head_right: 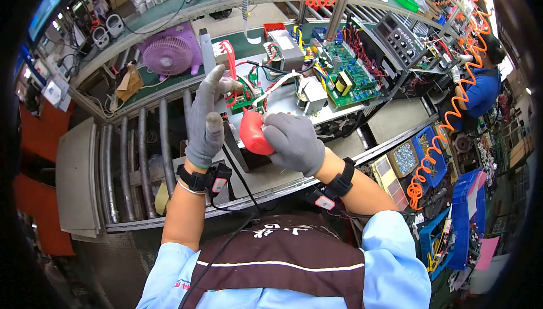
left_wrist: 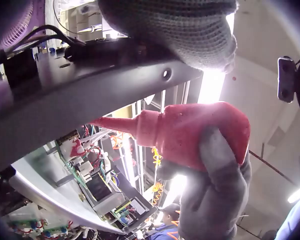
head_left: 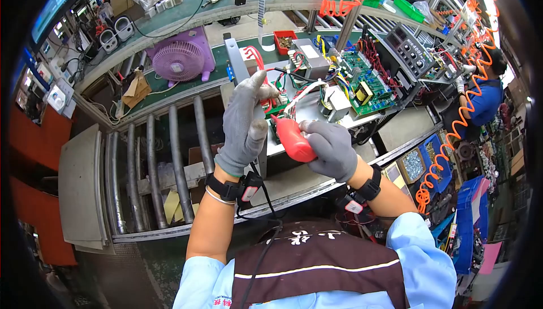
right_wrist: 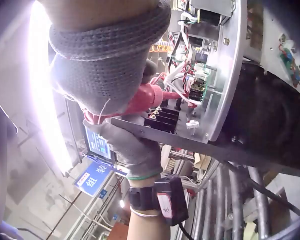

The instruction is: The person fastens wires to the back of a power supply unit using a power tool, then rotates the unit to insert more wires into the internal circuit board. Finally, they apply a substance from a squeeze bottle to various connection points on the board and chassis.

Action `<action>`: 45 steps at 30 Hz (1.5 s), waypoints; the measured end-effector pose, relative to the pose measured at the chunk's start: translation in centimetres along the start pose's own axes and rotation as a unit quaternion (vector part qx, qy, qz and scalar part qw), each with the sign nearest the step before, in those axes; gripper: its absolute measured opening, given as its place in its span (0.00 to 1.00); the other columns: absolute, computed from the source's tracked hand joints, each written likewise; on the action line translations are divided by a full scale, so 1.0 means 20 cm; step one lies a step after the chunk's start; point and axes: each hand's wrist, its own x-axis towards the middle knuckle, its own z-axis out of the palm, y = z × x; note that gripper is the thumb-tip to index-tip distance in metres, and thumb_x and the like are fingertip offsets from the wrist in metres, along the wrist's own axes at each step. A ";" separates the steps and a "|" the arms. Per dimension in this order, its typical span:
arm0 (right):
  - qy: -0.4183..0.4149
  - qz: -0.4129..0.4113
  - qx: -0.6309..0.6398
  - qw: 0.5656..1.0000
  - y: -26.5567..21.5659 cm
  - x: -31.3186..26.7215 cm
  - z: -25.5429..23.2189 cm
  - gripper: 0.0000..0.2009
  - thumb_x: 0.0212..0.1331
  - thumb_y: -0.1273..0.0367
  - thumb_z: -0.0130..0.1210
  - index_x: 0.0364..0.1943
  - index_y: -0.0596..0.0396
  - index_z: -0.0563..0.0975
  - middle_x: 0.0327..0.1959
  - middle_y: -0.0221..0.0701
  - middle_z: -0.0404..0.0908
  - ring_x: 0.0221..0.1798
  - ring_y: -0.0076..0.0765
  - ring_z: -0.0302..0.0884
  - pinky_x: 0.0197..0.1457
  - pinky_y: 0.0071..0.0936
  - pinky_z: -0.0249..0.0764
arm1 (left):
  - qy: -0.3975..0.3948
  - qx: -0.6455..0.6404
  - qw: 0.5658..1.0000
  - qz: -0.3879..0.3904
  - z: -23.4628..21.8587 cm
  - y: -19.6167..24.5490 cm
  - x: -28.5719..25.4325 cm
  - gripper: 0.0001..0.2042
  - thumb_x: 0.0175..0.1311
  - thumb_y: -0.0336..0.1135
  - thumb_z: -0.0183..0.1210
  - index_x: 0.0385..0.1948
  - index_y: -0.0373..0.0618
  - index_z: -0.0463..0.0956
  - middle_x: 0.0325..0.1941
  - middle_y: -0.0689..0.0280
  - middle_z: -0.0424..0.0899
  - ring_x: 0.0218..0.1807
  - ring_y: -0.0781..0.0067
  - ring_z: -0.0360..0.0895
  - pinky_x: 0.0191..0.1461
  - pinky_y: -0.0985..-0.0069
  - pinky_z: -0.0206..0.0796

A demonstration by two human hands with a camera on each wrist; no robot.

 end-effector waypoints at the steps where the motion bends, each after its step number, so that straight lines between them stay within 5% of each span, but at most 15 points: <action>1: -0.004 0.006 0.002 1.000 0.00 0.02 -0.01 0.17 0.29 0.73 0.62 0.28 0.56 0.70 0.35 0.37 0.76 0.31 0.41 0.77 0.27 0.31 0.71 | 0.003 -0.005 1.000 -0.002 0.00 0.00 0.00 0.50 0.53 0.78 0.29 0.63 0.37 0.56 0.44 0.56 0.78 0.49 0.66 0.75 0.57 0.70 0.62; 5: 0.027 0.028 0.040 0.998 0.00 0.06 -0.04 0.15 0.29 0.76 0.62 0.27 0.57 0.71 0.34 0.38 0.78 0.28 0.44 0.78 0.26 0.32 0.72 | 0.002 -0.022 1.000 0.008 0.01 -0.02 0.00 0.50 0.52 0.78 0.31 0.64 0.37 0.54 0.44 0.56 0.78 0.49 0.66 0.75 0.57 0.70 0.62; 7: 0.023 0.047 0.050 0.997 0.01 0.08 -0.06 0.13 0.33 0.77 0.62 0.26 0.58 0.70 0.33 0.38 0.78 0.27 0.44 0.78 0.26 0.31 0.71 | 0.047 -0.046 0.996 0.059 0.04 -0.04 0.00 0.44 0.59 0.72 0.33 0.62 0.37 0.58 0.40 0.57 0.78 0.44 0.64 0.77 0.51 0.70 0.67; 15: 0.026 0.155 0.093 0.983 0.05 0.17 -0.06 0.09 0.43 0.76 0.60 0.28 0.56 0.72 0.26 0.38 0.74 0.27 0.48 0.74 0.29 0.32 0.69 | 0.035 -0.029 0.998 0.045 0.03 -0.06 -0.01 0.46 0.57 0.74 0.32 0.63 0.38 0.57 0.43 0.58 0.78 0.46 0.66 0.76 0.54 0.70 0.65; 21: 0.001 0.055 0.045 0.997 0.06 0.31 0.00 0.10 0.45 0.66 0.58 0.30 0.52 0.70 0.26 0.35 0.74 0.28 0.47 0.76 0.29 0.39 0.71 | 0.031 -0.030 0.999 -0.013 0.04 0.04 0.01 0.54 0.47 0.81 0.36 0.64 0.37 0.55 0.43 0.56 0.78 0.49 0.67 0.74 0.57 0.69 0.62; 25: 0.001 0.060 0.019 0.998 0.06 0.29 -0.05 0.10 0.45 0.68 0.58 0.31 0.52 0.71 0.29 0.35 0.76 0.30 0.46 0.77 0.30 0.37 0.73 | 0.037 -0.048 0.998 -0.034 0.04 0.03 -0.01 0.55 0.46 0.81 0.36 0.65 0.36 0.49 0.44 0.55 0.78 0.50 0.65 0.74 0.59 0.67 0.61; 27: 0.067 0.100 0.047 0.992 0.08 0.23 -0.12 0.14 0.41 0.70 0.62 0.34 0.53 0.72 0.27 0.37 0.75 0.29 0.46 0.77 0.30 0.34 0.73 | 0.037 -0.046 0.998 -0.027 0.04 0.00 -0.02 0.54 0.49 0.80 0.36 0.65 0.35 0.48 0.45 0.53 0.77 0.50 0.64 0.74 0.60 0.67 0.59; 31: 0.258 0.273 0.175 0.910 0.16 0.00 -0.18 0.15 0.49 0.68 0.64 0.40 0.56 0.75 0.31 0.34 0.79 0.27 0.30 0.78 0.29 0.25 0.75 | 0.025 -0.029 0.999 -0.020 0.04 0.04 -0.02 0.52 0.51 0.78 0.36 0.66 0.36 0.46 0.50 0.53 0.75 0.54 0.65 0.71 0.62 0.68 0.57; 33: 0.306 0.416 0.418 0.747 0.09 -0.06 -0.28 0.15 0.56 0.68 0.59 0.45 0.61 0.73 0.36 0.32 0.78 0.34 0.23 0.78 0.33 0.21 0.77 | 0.046 -0.030 0.998 -0.008 0.07 0.07 -0.02 0.50 0.54 0.76 0.35 0.65 0.36 0.46 0.50 0.53 0.75 0.54 0.64 0.71 0.62 0.68 0.58; 35: 0.310 0.478 0.450 0.688 0.12 -0.18 -0.28 0.16 0.56 0.67 0.58 0.45 0.61 0.72 0.36 0.33 0.78 0.33 0.24 0.78 0.30 0.20 0.77 | 0.052 -0.021 0.998 0.019 0.09 0.05 -0.02 0.47 0.58 0.73 0.35 0.65 0.35 0.47 0.49 0.53 0.76 0.54 0.64 0.71 0.64 0.68 0.56; 39: 0.313 0.510 0.439 0.670 0.06 -0.29 -0.18 0.14 0.55 0.68 0.59 0.42 0.59 0.71 0.35 0.32 0.78 0.32 0.27 0.78 0.31 0.24 0.77 | 0.110 -0.008 0.994 0.025 0.14 0.03 -0.02 0.41 0.63 0.66 0.37 0.64 0.32 0.48 0.45 0.54 0.78 0.54 0.65 0.71 0.69 0.66 0.47; 41: 0.265 0.381 0.218 0.859 0.01 -0.31 -0.13 0.12 0.53 0.70 0.60 0.39 0.56 0.71 0.34 0.35 0.78 0.33 0.34 0.80 0.32 0.31 0.77 | 0.115 0.013 0.993 0.033 0.13 0.04 -0.03 0.41 0.64 0.65 0.37 0.63 0.30 0.49 0.45 0.54 0.78 0.54 0.64 0.71 0.70 0.65 0.44; 45: 0.184 0.081 0.134 0.970 -0.06 -0.28 -0.02 0.15 0.38 0.74 0.62 0.33 0.54 0.71 0.38 0.43 0.78 0.35 0.46 0.80 0.36 0.35 0.78 | 0.123 -0.001 0.992 0.032 0.15 0.04 -0.02 0.40 0.64 0.64 0.37 0.63 0.30 0.50 0.45 0.54 0.78 0.54 0.64 0.72 0.71 0.65 0.43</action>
